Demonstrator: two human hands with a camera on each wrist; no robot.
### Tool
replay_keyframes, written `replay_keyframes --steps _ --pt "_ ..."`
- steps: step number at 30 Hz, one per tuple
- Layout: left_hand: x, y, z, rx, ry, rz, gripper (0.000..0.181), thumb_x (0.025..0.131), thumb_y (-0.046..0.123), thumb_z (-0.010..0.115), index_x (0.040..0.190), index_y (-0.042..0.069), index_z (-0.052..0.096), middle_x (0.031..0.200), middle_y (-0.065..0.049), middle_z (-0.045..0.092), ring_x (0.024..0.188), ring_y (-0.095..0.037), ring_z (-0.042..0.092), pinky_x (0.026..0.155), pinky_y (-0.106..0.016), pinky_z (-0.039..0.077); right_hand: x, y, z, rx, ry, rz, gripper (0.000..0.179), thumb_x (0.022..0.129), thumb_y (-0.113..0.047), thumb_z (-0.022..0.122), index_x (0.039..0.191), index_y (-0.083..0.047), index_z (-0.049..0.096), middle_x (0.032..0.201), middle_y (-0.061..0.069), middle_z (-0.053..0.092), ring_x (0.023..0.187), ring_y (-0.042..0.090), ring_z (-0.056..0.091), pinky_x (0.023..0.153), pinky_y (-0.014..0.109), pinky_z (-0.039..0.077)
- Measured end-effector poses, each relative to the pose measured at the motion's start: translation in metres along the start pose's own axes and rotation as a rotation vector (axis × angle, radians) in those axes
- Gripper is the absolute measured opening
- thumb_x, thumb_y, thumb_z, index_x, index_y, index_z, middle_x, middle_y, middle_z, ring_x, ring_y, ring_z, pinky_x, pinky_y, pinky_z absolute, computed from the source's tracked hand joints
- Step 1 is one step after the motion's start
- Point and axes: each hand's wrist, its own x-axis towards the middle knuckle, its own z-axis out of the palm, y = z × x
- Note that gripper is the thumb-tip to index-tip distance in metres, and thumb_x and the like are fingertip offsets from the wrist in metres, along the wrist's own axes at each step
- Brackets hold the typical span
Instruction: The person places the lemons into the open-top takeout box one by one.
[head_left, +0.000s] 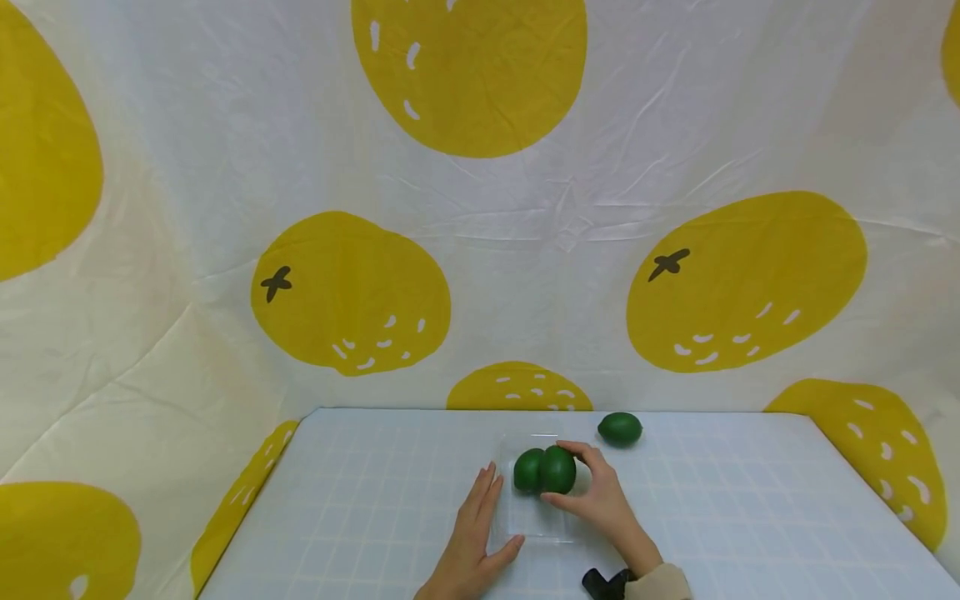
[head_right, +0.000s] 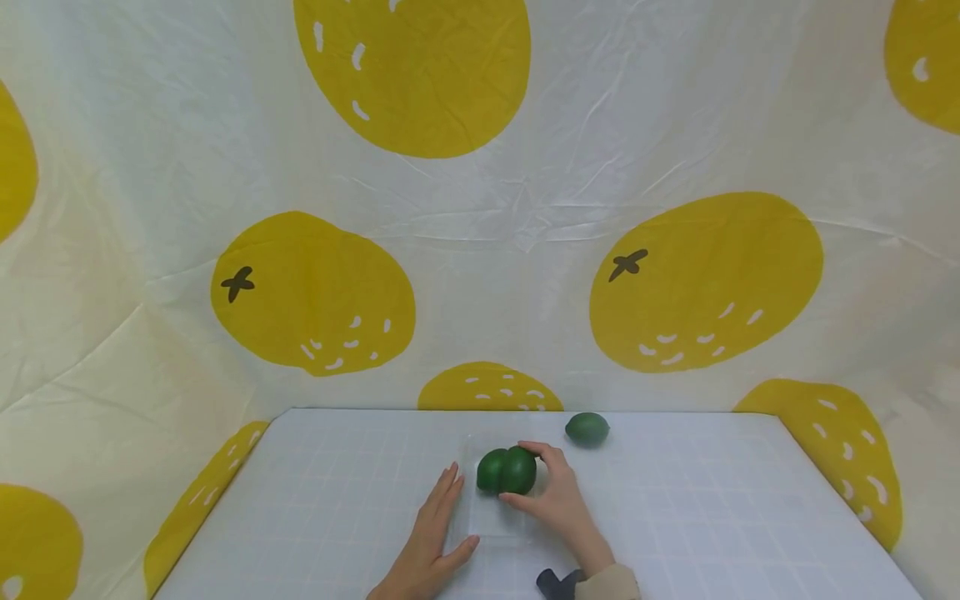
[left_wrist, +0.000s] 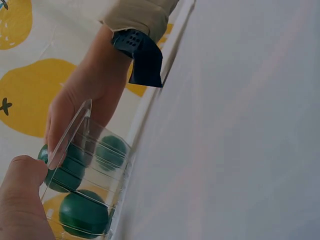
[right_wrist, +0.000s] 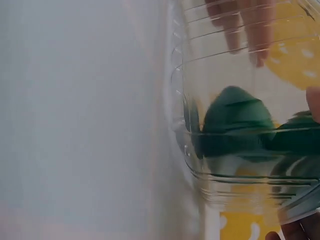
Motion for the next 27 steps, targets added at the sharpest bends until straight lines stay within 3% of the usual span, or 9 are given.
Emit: replay_keyframes --steps 9,17,27 --pt "0.000 -0.002 0.002 0.042 0.058 0.068 0.079 0.094 0.046 0.064 0.153 0.002 0.034 0.162 -0.013 0.023 0.145 -0.036 0.027 0.101 -0.061 0.041 -0.001 0.005 0.009 -0.107 -0.029 -0.058 0.078 0.060 -0.018 0.097 0.129 -0.013 0.060 0.127 -0.006 0.057 0.120 0.017 0.047 0.100 0.055 0.043" --pt "0.000 -0.002 0.001 0.005 -0.003 -0.003 0.081 0.095 0.049 0.062 0.156 0.007 0.029 0.165 -0.007 0.017 0.149 -0.029 0.019 0.107 -0.059 0.035 -0.001 0.000 0.011 -0.153 -0.082 -0.058 0.077 0.059 -0.008 0.095 0.127 -0.008 0.058 0.128 0.002 0.056 0.124 0.026 0.044 0.101 0.058 0.042" --pt "0.000 0.000 0.000 0.019 0.005 0.004 0.080 0.094 0.048 0.063 0.155 0.006 0.031 0.164 -0.008 0.019 0.149 -0.030 0.022 0.107 -0.058 0.036 -0.001 -0.007 0.011 -0.256 -0.145 -0.032 0.072 0.057 -0.011 0.095 0.119 -0.002 0.060 0.130 0.012 0.058 0.134 0.037 0.040 0.104 0.062 0.037"
